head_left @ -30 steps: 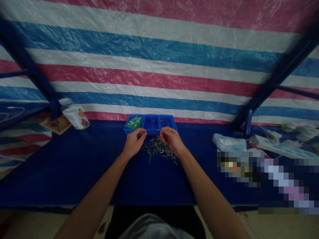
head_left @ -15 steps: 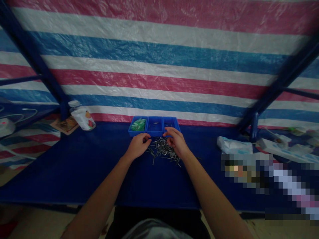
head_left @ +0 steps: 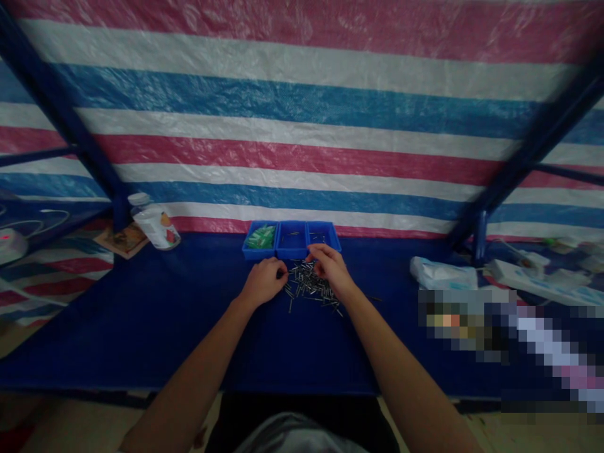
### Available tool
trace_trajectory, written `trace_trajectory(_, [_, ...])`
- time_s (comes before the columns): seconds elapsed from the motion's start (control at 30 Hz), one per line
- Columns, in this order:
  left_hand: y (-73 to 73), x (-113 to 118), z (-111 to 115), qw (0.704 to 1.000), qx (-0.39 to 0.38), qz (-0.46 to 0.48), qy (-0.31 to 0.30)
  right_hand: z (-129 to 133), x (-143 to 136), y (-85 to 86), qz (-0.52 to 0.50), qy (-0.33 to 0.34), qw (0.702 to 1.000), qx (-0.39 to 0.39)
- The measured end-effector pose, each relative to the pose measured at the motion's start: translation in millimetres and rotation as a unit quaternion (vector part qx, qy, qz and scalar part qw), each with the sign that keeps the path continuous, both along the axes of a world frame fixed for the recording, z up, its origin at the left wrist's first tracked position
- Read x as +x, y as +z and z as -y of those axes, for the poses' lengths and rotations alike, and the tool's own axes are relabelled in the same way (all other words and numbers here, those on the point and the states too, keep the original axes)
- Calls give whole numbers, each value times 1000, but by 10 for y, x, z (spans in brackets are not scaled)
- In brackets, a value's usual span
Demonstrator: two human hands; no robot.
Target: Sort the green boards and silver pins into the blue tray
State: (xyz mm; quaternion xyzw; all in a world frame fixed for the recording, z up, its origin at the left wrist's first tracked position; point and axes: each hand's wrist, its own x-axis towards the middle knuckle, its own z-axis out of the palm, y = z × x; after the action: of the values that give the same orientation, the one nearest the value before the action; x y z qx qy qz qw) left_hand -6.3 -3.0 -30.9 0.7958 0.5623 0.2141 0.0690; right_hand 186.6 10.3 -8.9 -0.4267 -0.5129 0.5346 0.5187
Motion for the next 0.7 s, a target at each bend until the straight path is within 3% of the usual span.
trace_trajectory(0.13, [20,3,14,1000,-1,-25,-8,-8,1,-14,45,-3,999,21])
trace_trajectory(0.2, [33,-6,17,1000,-5,-26,-5,-4,7,-33,113,-23,991,68])
trace_trajectory(0.37, [39,-9,27,1000,-1,-24,-4,49,-2,-89,298,-40,928,222])
trace_trajectory(0.57, [9,46,44,998,37,-46,-10,80,-36,-100,320,-10,914,250])
trace_trajectory(0.7, [12,59,8,997,46,56,-26,79,-42,-100,332,8,898,290])
